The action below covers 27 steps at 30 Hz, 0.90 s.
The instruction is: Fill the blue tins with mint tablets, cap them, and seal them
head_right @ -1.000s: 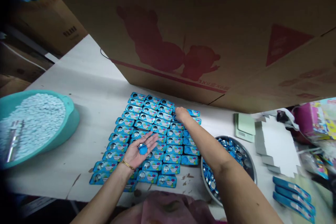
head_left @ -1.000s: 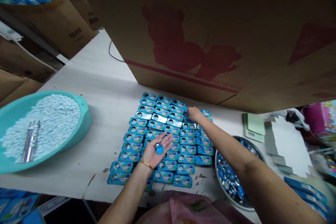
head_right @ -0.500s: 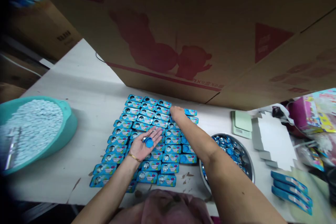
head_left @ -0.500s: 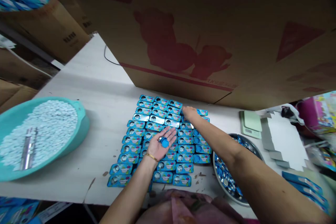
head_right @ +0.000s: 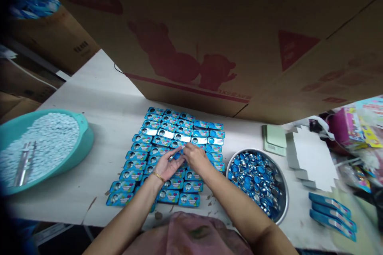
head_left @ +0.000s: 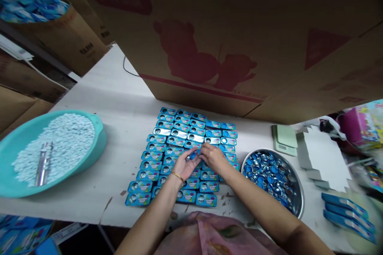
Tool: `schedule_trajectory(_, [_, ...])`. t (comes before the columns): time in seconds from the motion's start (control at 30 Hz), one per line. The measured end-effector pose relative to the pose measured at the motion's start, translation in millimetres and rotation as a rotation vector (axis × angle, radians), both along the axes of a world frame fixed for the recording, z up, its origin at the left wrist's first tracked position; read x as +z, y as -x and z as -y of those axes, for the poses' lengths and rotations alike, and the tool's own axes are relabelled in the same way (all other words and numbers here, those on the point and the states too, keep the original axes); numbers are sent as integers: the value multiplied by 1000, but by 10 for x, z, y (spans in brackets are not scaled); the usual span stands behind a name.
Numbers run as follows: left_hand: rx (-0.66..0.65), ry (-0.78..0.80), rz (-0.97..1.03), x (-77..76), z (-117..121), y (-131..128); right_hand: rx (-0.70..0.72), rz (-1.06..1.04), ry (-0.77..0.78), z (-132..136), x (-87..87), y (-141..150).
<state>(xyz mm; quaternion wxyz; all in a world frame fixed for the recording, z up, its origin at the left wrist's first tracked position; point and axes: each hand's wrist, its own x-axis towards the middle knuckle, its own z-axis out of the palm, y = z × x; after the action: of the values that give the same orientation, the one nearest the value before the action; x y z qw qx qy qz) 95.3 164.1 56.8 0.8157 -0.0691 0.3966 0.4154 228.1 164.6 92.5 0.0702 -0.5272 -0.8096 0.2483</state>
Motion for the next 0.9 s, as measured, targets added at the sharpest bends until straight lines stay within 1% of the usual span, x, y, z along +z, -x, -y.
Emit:
schedule_trajectory(0.07, [-32, -21, -95, -12, 40, -31, 30, 45, 24, -13, 20, -65])
schedule_trajectory(0.13, [-63, -51, -182, -19, 73, -63, 24, -15, 70, -18, 2, -95])
schedule_trajectory(0.2, [-95, -75, -227, -24, 94, -99, -101, -110, 108, -21, -43, -103])
schedule_trajectory(0.27, [-115, -87, -233, -31, 100, -133, -245, -147, 189, -38, -95, -118])
schedule_trajectory(0.33, [-96, -72, -225, -36, 90, -155, -299, -132, 270, -86, -131, -162])
schedule_trajectory(0.37, [-72, -55, -223, -36, 79, -157, -296, -112, 281, -125, -141, -196])
schedule_trajectory(0.43, [-19, -26, -221, -28, 50, -135, -300, -23, 219, -239, -148, -273])
schedule_trajectory(0.5, [2, -19, -214, -5, 21, -83, -325, 132, 143, -387, -153, -330])
schedule_trajectory(0.53, [-2, -22, -207, 10, 10, -51, -330, 207, 130, -465, -160, -342])
schedule_trajectory(0.6, [-17, -38, -188, 40, 2, 14, -317, 304, 151, -612, -190, -327])
schedule_trajectory(0.67, [-28, -40, -179, 59, 12, 67, -303, 342, 193, -735, -242, -279])
schedule_trajectory(0.73, [-9, -27, -179, 61, 33, 103, -310, 389, 235, -835, -301, -228])
schedule_trajectory(0.83, [-5, -20, -162, 37, 65, 134, -332, 447, 277, -934, -353, -191])
schedule_trajectory(0.9, [-21, -31, -142, 16, 80, 140, -329, 455, 279, -935, -329, -186])
